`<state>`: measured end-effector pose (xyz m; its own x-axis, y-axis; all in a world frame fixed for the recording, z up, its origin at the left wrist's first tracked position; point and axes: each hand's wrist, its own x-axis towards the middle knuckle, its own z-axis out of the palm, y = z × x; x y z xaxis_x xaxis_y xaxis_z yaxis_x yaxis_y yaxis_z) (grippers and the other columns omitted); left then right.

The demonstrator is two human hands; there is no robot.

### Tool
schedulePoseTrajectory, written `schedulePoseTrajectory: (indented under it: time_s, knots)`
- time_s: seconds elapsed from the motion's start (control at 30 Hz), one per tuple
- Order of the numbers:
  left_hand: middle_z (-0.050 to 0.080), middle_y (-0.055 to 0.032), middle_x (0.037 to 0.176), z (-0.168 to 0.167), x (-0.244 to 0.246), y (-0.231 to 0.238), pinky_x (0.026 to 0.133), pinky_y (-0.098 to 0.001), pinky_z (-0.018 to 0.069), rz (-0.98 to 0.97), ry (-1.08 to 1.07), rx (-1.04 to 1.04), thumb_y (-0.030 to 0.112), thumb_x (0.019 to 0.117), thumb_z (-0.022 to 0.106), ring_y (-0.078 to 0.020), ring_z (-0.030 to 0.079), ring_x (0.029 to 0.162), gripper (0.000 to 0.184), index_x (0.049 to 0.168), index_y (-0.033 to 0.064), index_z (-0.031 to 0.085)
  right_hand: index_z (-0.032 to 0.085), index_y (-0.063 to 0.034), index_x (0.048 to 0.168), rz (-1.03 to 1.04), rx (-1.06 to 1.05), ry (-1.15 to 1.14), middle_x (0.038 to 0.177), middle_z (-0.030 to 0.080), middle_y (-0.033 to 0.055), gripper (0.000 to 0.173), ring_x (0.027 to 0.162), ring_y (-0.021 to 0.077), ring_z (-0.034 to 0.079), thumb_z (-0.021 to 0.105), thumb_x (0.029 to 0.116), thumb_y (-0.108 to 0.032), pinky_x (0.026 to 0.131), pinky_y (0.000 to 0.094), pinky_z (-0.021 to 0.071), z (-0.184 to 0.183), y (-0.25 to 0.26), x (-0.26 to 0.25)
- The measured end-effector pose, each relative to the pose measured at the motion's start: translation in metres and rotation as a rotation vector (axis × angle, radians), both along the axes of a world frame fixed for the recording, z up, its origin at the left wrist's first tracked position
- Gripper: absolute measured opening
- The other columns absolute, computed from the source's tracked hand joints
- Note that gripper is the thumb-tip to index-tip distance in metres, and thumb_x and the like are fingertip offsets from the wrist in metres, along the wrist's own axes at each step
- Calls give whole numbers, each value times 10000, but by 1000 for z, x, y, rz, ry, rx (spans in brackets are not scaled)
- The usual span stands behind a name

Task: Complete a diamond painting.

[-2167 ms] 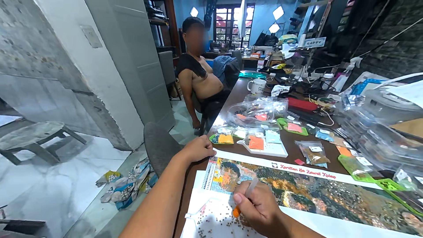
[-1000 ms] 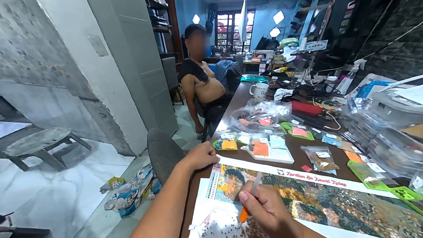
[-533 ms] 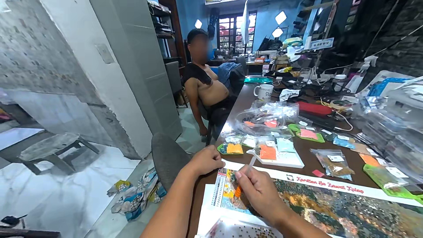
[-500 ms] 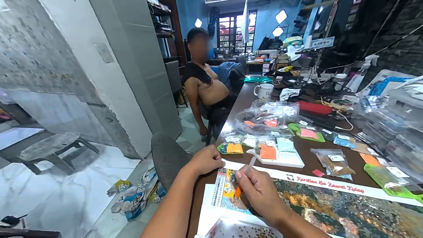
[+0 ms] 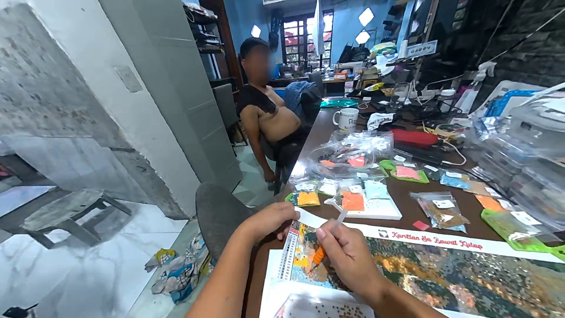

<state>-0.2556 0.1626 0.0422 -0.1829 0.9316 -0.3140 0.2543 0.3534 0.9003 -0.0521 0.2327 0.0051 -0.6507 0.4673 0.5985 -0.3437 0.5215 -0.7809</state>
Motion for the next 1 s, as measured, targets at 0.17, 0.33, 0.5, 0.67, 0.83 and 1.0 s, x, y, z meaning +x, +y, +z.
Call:
schedulePoseTrajectory:
  time_s: [0.17,0.33,0.5,0.67,0.83,1.0]
  knots:
    - [699,75,783,3,0,-7,598,-161,531,-175,-186,-48,183,960,395,13,644,653,224,986,149,615,606,-76,802,-28,-3,40,647,524,-78,315,571,-70,493,472,1052,-213,539,105,424,2,2,1]
    - [742,102,841,-3,-4,-9,648,-163,543,-271,-282,5,99,816,529,33,672,735,211,896,221,681,595,-79,794,-29,0,53,632,499,-78,321,560,-63,465,472,1056,-219,524,113,391,3,2,2]
    - [754,84,878,-5,-5,-9,665,-177,564,-278,-315,14,86,801,553,14,694,770,233,943,216,684,602,-81,800,-56,12,86,627,505,-78,322,554,-63,471,467,1056,-223,517,115,398,2,3,2]
    - [759,87,893,-7,-3,-8,649,-166,555,-289,-336,37,113,814,587,21,694,767,218,971,227,688,618,-80,798,-97,-17,80,641,521,-82,323,569,-65,494,472,1051,-221,538,112,427,3,6,2]
    - [761,73,889,-7,-1,-9,658,-178,565,-268,-360,43,121,793,613,6,701,765,220,978,216,684,613,-95,785,-128,-31,71,637,519,-90,325,567,-65,498,480,1047,-234,536,115,431,1,8,2]
    - [762,73,888,-6,1,-8,674,-190,579,-263,-373,44,105,790,602,0,707,774,228,966,222,690,607,-96,774,-131,-32,74,634,511,-91,336,564,-64,492,479,1050,-238,535,112,425,1,9,2]
